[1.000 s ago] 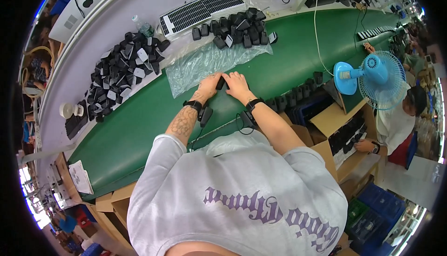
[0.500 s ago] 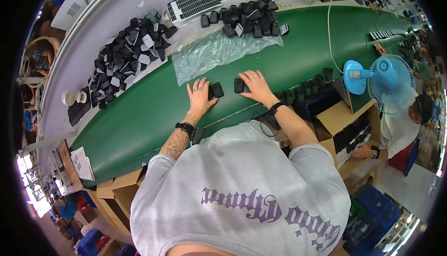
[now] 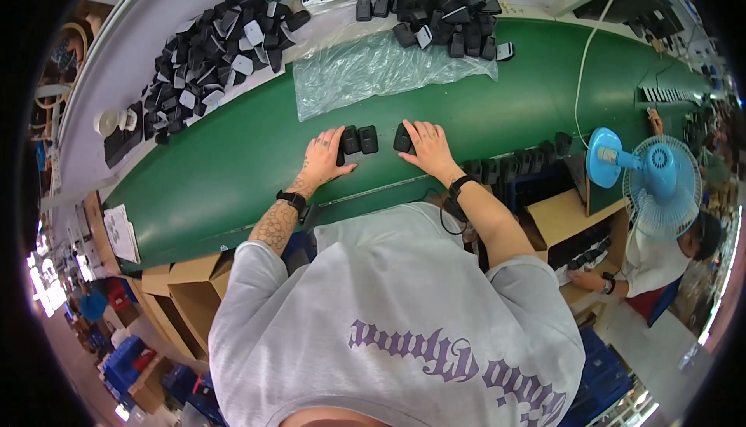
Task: Picking electronic components from a conveyor belt, arranging them, and packing them into a cardboard box.
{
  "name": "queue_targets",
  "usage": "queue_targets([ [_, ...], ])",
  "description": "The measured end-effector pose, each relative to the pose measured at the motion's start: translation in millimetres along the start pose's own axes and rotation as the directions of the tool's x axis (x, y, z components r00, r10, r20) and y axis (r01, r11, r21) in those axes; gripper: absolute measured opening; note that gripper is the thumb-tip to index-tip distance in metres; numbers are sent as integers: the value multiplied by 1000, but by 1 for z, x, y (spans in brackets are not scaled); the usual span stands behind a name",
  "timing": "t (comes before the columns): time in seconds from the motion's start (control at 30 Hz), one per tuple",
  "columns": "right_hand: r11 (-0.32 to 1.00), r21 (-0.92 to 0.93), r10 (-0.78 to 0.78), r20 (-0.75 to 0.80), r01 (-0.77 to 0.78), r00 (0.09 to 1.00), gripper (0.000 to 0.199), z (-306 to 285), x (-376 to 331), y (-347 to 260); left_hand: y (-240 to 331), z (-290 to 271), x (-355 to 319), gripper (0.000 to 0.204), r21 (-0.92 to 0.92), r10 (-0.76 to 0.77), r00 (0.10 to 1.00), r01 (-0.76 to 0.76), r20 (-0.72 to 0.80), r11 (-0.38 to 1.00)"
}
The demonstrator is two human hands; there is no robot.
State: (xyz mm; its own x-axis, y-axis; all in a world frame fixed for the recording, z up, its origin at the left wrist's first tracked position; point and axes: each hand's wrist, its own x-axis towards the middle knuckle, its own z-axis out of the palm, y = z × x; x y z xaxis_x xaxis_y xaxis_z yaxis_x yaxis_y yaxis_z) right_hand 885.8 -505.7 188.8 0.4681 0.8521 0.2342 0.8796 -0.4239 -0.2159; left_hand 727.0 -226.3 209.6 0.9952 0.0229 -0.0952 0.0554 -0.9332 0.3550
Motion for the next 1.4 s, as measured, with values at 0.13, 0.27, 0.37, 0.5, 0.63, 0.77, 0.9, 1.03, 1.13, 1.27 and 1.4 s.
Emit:
queue_targets([
  [0.13, 994, 46, -97, -1, 97, 995, 88, 8, 14, 13, -5, 17, -15, 95, 60, 56, 991, -49, -125, 997],
  [0.27, 973, 41, -230, 62, 227, 971, 87, 6, 28, 18, 2, 27, -4, 92, -13, 39, 984, -42, -173, 999],
  [0.37, 955, 60, -295, 130, 290, 946, 85, 7, 42, 9, 6, 34, -2, 90, -57, 51, 990, -59, -134, 997],
  [0.5, 939, 81, -343, 213, 333, 915, 86, 4, 47, 14, 20, 18, 3, 89, 16, 22, 985, -19, -170, 1000],
  [0.63, 947, 82, -322, 224, 311, 920, 85, -14, 40, 14, 20, 17, -13, 90, 131, 28, 992, -11, -127, 991],
  [0.77, 937, 88, -347, 137, 338, 928, 86, -15, 45, 4, 0, 10, -24, 91, -41, -81, 983, 75, -163, 996],
  [0.9, 946, 118, -322, 222, 302, 920, 79, 7, 65, -22, 9, 16, -22, 94, -158, -83, 986, 60, -142, 986],
  [1.03, 939, 168, -335, 245, 301, 910, 77, 10, 66, -14, 36, 11, -10, 93, -169, -159, 969, 127, -190, 977],
  [1.13, 917, 151, -394, 211, 368, 894, 81, -8, 57, -7, 40, 11, -16, 94, 93, -77, 978, 96, -194, 991],
  [1.27, 951, 61, -307, 237, 302, 922, 83, -15, 45, 2, 45, 25, -2, 90, 196, -88, 963, 140, -254, 971],
  [1.4, 948, 42, -319, 201, 317, 926, 82, 3, 45, 12, 43, 22, 5, 84, 196, -69, 973, 113, -222, 974],
])
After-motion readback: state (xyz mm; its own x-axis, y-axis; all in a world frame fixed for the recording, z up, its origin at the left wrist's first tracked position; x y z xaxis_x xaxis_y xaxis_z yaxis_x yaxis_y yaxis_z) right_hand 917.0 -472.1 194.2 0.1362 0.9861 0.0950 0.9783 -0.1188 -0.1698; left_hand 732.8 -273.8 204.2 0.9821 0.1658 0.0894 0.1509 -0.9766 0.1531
